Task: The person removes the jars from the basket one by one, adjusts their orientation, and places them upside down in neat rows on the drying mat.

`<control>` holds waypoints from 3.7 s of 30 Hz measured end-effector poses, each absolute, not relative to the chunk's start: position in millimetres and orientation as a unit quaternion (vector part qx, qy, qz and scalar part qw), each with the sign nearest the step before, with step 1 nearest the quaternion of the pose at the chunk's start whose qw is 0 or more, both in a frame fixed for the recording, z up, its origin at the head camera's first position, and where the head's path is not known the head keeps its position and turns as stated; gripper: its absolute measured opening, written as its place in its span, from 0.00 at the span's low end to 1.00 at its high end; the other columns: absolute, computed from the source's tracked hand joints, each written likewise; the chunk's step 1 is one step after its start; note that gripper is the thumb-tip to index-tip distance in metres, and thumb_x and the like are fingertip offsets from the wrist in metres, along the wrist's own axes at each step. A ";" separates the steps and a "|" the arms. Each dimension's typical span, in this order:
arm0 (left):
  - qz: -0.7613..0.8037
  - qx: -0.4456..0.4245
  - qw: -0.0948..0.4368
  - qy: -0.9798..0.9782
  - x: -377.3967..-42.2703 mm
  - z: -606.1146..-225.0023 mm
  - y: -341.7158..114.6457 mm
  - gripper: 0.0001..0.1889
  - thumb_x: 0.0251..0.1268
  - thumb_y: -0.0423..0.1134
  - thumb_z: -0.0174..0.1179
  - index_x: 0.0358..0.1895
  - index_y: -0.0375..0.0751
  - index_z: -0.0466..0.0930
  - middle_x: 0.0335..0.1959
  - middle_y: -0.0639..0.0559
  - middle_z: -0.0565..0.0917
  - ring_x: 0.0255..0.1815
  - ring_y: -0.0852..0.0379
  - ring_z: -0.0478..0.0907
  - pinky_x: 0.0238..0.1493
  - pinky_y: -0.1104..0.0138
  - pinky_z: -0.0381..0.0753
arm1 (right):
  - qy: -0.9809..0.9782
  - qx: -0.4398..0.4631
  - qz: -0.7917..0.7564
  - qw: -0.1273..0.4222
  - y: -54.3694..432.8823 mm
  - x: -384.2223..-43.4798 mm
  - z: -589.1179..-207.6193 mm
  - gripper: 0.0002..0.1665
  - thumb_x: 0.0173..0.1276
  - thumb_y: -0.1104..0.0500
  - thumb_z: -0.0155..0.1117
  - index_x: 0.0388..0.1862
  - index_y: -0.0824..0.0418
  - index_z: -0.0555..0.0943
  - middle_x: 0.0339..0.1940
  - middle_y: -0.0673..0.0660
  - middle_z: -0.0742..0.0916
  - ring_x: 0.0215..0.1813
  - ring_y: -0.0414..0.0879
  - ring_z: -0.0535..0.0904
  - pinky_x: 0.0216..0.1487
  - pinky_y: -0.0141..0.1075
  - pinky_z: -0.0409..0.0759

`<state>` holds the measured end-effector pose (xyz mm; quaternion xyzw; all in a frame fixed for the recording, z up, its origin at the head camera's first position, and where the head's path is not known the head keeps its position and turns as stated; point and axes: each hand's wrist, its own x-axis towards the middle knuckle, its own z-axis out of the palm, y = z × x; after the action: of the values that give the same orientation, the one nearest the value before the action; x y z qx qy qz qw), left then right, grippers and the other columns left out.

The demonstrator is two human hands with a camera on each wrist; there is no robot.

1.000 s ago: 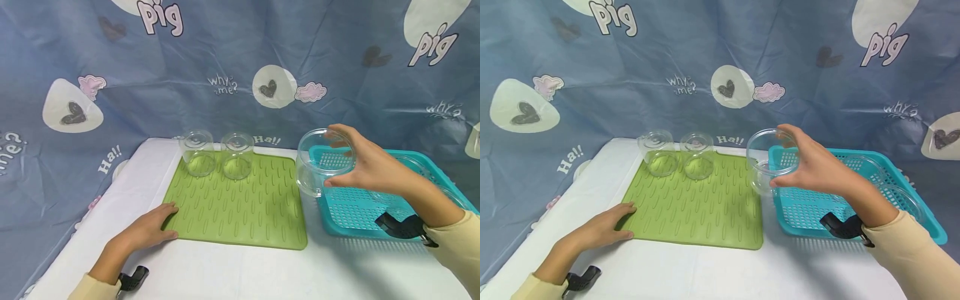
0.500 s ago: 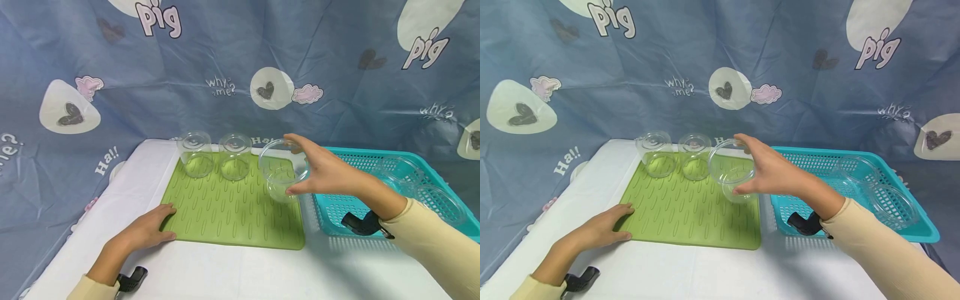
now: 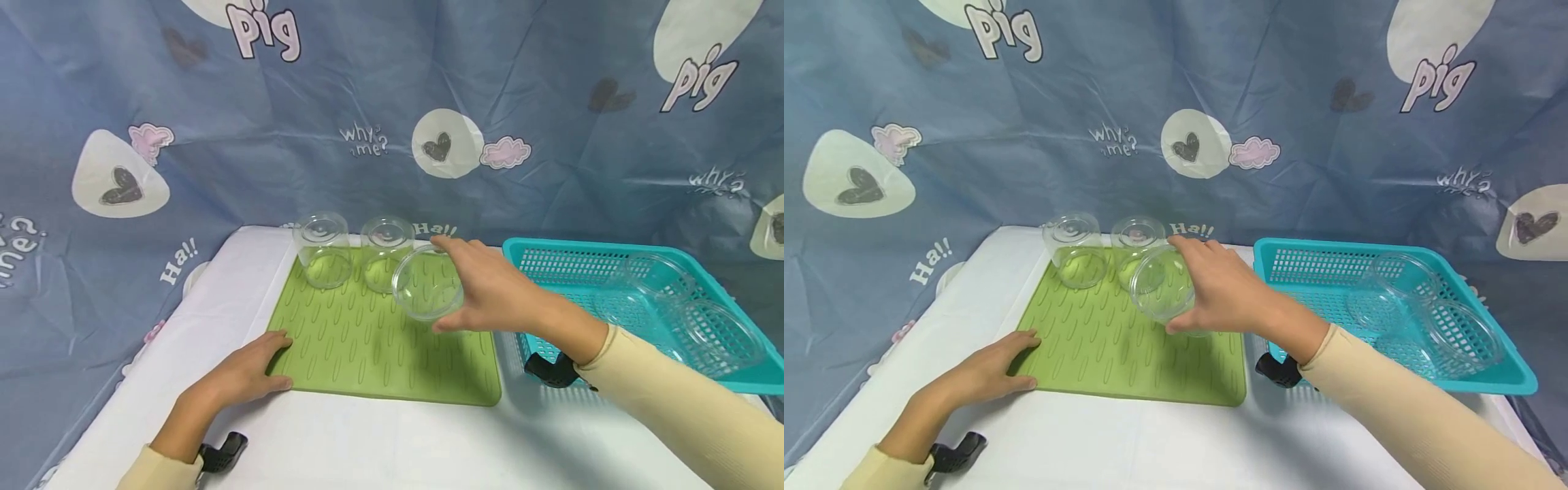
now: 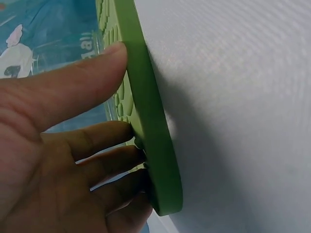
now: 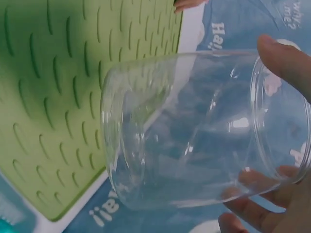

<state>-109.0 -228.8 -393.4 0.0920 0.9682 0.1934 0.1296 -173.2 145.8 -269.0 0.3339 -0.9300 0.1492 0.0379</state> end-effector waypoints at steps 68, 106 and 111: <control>0.409 0.257 -0.053 0.874 -112.2 -330.9 -87.9 0.51 0.46 0.50 0.77 0.76 0.58 0.58 0.76 0.56 0.63 0.72 0.51 0.69 0.65 0.53 0.79 | -0.908 0.347 0.130 0.196 114.5 -116.3 -321.3 0.66 0.38 0.39 0.84 0.74 0.59 0.63 0.69 0.58 0.76 0.69 0.56 0.72 0.65 0.57 0.74; 0.534 0.287 -0.030 0.795 -112.3 -345.2 -127.9 0.45 0.50 0.35 0.75 0.73 0.48 0.63 0.72 0.46 0.69 0.71 0.48 0.69 0.65 0.57 0.81 | -0.851 0.356 0.378 0.073 151.6 -116.9 -352.3 0.70 0.44 0.48 0.84 0.80 0.52 0.51 0.79 0.58 0.64 0.78 0.57 0.61 0.73 0.64 0.67; 0.613 0.282 0.005 0.738 -114.5 -345.3 -131.0 0.42 0.58 0.32 0.69 0.75 0.38 0.57 0.74 0.37 0.65 0.72 0.54 0.69 0.67 0.56 0.79 | -0.786 0.358 0.503 0.021 156.2 -119.0 -351.8 0.74 0.47 0.57 0.83 0.82 0.47 0.41 0.82 0.54 0.56 0.81 0.57 0.55 0.73 0.68 0.63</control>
<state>-114.5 -131.0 -345.3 0.2822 0.7377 0.6133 0.0051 -119.0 156.2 -351.8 0.3585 -0.7864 0.5027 0.0209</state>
